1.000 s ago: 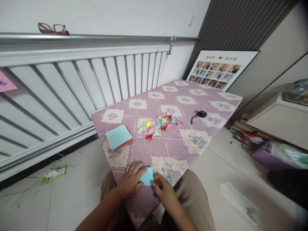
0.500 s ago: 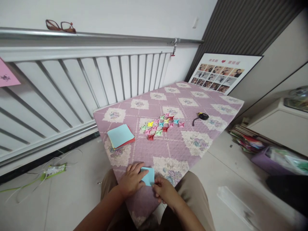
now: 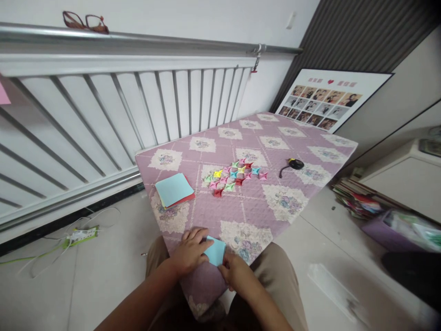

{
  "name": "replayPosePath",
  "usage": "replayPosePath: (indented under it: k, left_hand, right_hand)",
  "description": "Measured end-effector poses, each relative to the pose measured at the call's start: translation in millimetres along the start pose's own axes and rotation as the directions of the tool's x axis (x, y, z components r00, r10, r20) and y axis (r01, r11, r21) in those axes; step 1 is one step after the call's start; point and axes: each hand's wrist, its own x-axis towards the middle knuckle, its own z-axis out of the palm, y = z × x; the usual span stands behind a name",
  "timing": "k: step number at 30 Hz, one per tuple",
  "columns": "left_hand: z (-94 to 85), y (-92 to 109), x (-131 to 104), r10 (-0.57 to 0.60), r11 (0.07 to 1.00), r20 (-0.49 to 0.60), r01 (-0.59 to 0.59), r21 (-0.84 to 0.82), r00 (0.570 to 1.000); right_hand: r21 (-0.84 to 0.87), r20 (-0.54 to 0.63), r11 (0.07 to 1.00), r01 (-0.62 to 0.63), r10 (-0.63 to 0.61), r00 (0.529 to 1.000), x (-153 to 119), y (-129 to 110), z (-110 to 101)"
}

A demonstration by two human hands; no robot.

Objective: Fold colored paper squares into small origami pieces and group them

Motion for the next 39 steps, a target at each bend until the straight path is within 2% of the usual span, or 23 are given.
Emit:
replayPosePath:
  k: [8,14,17,18,20,23,26,30,33,39]
  left_hand:
    - [-3.2,0.2,1.5,-0.005,1.000,0.023,0.005,-0.011,1.000]
    - [-6.8,2.3,1.5,-0.010,1.000,0.044,0.011,-0.015,0.999]
    - [-8.7,2.4,1.6,-0.013,1.000,0.049,0.014,-0.019,0.999]
    - [-9.0,2.2,1.7,-0.012,1.000,0.050,0.013,-0.020,0.999]
    - [-9.3,1.7,1.9,-0.008,1.000,0.053,0.009,-0.020,0.999]
    - [-8.9,1.1,2.3,0.008,1.000,0.052,-0.007,-0.017,0.999]
    - [-8.3,0.9,2.6,0.007,1.000,0.041,-0.007,-0.016,0.999]
    - [-8.2,0.5,2.3,0.006,1.000,0.036,-0.005,-0.027,0.999]
    - [-9.0,0.3,2.0,0.002,0.999,0.049,0.000,-0.034,0.999]
    - [-11.3,1.7,2.4,-0.009,1.000,0.056,0.010,-0.023,0.998]
  right_hand:
    - [-0.192,-0.035,0.979,0.069,-0.077,0.996,-0.3,-1.8,-5.3]
    - [-0.265,-0.104,0.963,0.044,-0.074,0.992,-13.0,3.2,-8.4]
    - [-0.303,-0.193,0.952,0.048,-0.111,0.975,-24.1,8.6,-5.9]
    - [-0.335,-0.238,0.937,0.096,-0.182,0.954,-26.7,10.3,-2.8]
    - [-0.440,-0.294,0.866,0.240,-0.391,0.872,-29.2,13.5,6.5]
    - [-0.613,-0.273,0.700,0.367,-0.624,0.732,-27.2,18.9,23.3]
    - [-0.700,-0.229,0.596,0.394,-0.709,0.667,-23.4,27.5,34.7]
    - [-0.756,-0.229,0.535,0.377,-0.756,0.613,-21.9,43.1,40.2]
    - [-0.776,-0.235,0.526,0.347,-0.753,0.614,-22.4,50.9,41.3]
    - [-0.782,-0.181,0.538,0.315,-0.679,0.711,-24.9,47.8,37.3]
